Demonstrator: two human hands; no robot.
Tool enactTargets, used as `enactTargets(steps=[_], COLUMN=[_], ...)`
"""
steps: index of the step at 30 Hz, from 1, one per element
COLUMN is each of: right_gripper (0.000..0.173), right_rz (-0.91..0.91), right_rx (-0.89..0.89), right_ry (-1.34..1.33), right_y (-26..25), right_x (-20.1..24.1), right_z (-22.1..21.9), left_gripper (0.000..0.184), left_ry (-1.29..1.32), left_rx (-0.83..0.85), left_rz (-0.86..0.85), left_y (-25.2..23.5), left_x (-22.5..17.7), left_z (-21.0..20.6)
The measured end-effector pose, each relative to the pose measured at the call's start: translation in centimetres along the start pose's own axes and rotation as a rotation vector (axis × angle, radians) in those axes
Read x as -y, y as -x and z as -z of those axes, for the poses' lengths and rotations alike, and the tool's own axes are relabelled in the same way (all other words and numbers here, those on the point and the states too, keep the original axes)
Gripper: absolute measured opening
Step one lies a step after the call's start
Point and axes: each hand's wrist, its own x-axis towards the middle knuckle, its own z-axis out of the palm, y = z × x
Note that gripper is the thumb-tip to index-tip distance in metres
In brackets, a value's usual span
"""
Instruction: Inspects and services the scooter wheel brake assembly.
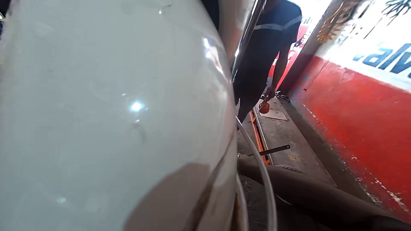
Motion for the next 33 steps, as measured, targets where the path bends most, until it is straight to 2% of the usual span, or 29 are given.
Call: enactTargets(steps=[1,4,5,7,8,10,14,16,19,21,24,26,28,30,32,33], right_gripper=[0.034,0.028,0.026,0.024,0.026,0.027,0.023,0.025,0.024,0.020,0.018,0.028,0.031,0.022,0.021,0.023], right_rz=[0.012,0.018,0.027,0.020,0.016,0.038,0.107,0.098,0.051,0.031,0.099,0.143,0.121,0.084,0.074,0.096], right_rx=[-0.011,0.005,0.000,-0.002,-0.001,-0.012,-0.016,-0.032,-0.066,-0.055,-0.009,-0.040,-0.073,-0.100,-0.086,-0.079], right_ry=[-0.001,-0.097,-0.114,-0.123,-0.100,-0.070,-0.149,-0.171,-0.109,-0.094,-0.146,-0.187,-0.183,-0.176,-0.185,-0.217], right_y=[0.2,5.0,6.3,7.4,7.0,5.5,6.6,7.3,6.4,5.7,6.5,7.5,7.4,6.1,5.4,5.6], right_x=[0.0,1.2,1.4,2.0,2.2,2.2,0.2,-0.6,0.2,0.9,0.6,-0.5,-0.9,-0.7,-0.9,-1.3], right_z=[-0.3,0.8,1.3,2.0,2.3,2.1,0.5,-0.2,0.5,1.2,0.9,-0.1,-0.3,-0.2,-0.2,-0.5], left_gripper=[0.027,0.029,0.027,0.025,0.027,0.030,0.029,0.029,0.022,0.022,0.022,0.024,0.025,0.023,0.026,0.028], left_ry=[-0.113,-0.308,-0.293,-0.250,-0.246,-0.280,-0.277,-0.274,-0.177,-0.127,-0.154,-0.211,-0.253,-0.154,-0.072,-0.072], left_rx=[-0.081,-0.135,-0.160,-0.193,-0.197,-0.087,-0.142,-0.130,-0.202,-0.188,-0.183,-0.172,-0.142,-0.078,-0.145,-0.139], left_rz=[0.010,0.102,0.088,-0.045,-0.124,-0.047,-0.054,-0.013,-0.049,0.023,0.011,-0.019,-0.002,0.079,-0.128,-0.144], left_y=[-0.4,-0.3,-0.6,-1.9,-3.0,-3.0,-3.4,-2.9,-2.5,0.0,-0.4,-1.4,-2.0,-1.3,-4.3,-5.5], left_x=[-0.1,-0.4,-0.1,2.3,3.5,2.8,3.6,2.5,2.5,0.4,0.7,1.5,1.8,0.8,5.6,6.9], left_z=[-0.6,-0.1,-0.2,-0.3,-0.2,0.4,0.1,-0.2,-1.0,-2.2,-2.0,-1.6,-1.2,-1.2,-0.6,-0.1])
